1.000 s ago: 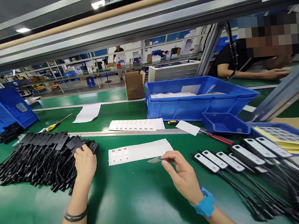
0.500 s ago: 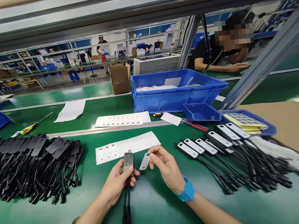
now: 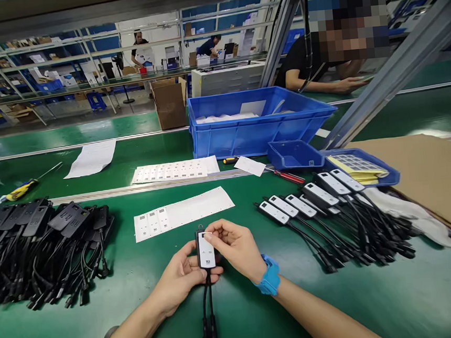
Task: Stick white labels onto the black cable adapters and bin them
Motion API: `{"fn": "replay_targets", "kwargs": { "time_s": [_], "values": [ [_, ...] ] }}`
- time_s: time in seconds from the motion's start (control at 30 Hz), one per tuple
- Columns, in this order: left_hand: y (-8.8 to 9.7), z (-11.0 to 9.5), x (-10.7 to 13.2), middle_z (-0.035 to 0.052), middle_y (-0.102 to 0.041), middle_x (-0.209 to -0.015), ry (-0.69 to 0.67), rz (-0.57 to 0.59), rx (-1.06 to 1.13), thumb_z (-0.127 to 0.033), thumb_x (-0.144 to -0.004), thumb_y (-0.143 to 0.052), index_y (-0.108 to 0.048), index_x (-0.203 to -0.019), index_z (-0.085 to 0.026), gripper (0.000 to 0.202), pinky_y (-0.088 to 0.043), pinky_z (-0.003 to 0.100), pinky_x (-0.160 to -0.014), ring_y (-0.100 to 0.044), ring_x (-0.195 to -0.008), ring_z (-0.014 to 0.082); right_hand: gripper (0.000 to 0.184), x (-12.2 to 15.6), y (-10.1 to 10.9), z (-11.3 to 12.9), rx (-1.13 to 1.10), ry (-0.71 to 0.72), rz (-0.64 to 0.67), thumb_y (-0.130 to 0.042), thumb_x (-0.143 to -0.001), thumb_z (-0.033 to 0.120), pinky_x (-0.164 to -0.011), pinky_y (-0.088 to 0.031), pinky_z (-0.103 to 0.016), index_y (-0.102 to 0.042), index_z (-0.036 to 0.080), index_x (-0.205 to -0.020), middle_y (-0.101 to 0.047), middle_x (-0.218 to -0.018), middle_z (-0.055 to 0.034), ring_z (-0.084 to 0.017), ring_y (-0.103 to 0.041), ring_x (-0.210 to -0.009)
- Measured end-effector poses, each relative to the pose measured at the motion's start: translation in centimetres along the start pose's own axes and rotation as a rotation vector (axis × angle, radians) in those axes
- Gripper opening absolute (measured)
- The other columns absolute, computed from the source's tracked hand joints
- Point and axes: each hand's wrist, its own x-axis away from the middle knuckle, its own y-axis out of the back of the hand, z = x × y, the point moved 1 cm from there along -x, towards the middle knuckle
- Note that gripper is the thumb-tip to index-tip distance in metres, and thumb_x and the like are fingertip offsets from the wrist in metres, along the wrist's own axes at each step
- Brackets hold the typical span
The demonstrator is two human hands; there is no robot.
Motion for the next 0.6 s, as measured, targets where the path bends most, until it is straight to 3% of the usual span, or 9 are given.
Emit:
{"fn": "replay_targets", "kwargs": {
  "time_s": [0.23,0.6],
  "values": [
    [-0.33,-0.05,0.08,0.0168,-0.065,-0.111,-0.01,0.0,-0.046,-0.026,-0.086,-0.064,-0.036,-0.133,-0.015,0.055,-0.047,0.043,-0.093,-0.064,-0.104,0.0284,0.016,-0.06,0.06,-0.17,-0.015,-0.031,0.003,-0.063,-0.083,0.032,-0.049,-0.044,-0.021,-0.064,0.016,-0.08,-0.055,-0.064,0.0005,-0.012,-0.052,-0.056],
    [-0.59,-0.12,0.03,0.0123,-0.068,-0.099,-0.043,-0.003,-0.137,-0.034,-0.086,-0.064,-0.037,-0.133,-0.016,0.057,-0.05,0.035,-0.087,-0.066,-0.098,0.0247,0.015,0.08,-0.11,-0.34,-0.034,-0.067,-0.028,-0.064,-0.08,0.03,-0.046,-0.043,-0.02,-0.064,0.015,-0.077,-0.053,-0.061,0.0019,-0.01,-0.05,-0.053]
  ]
}}
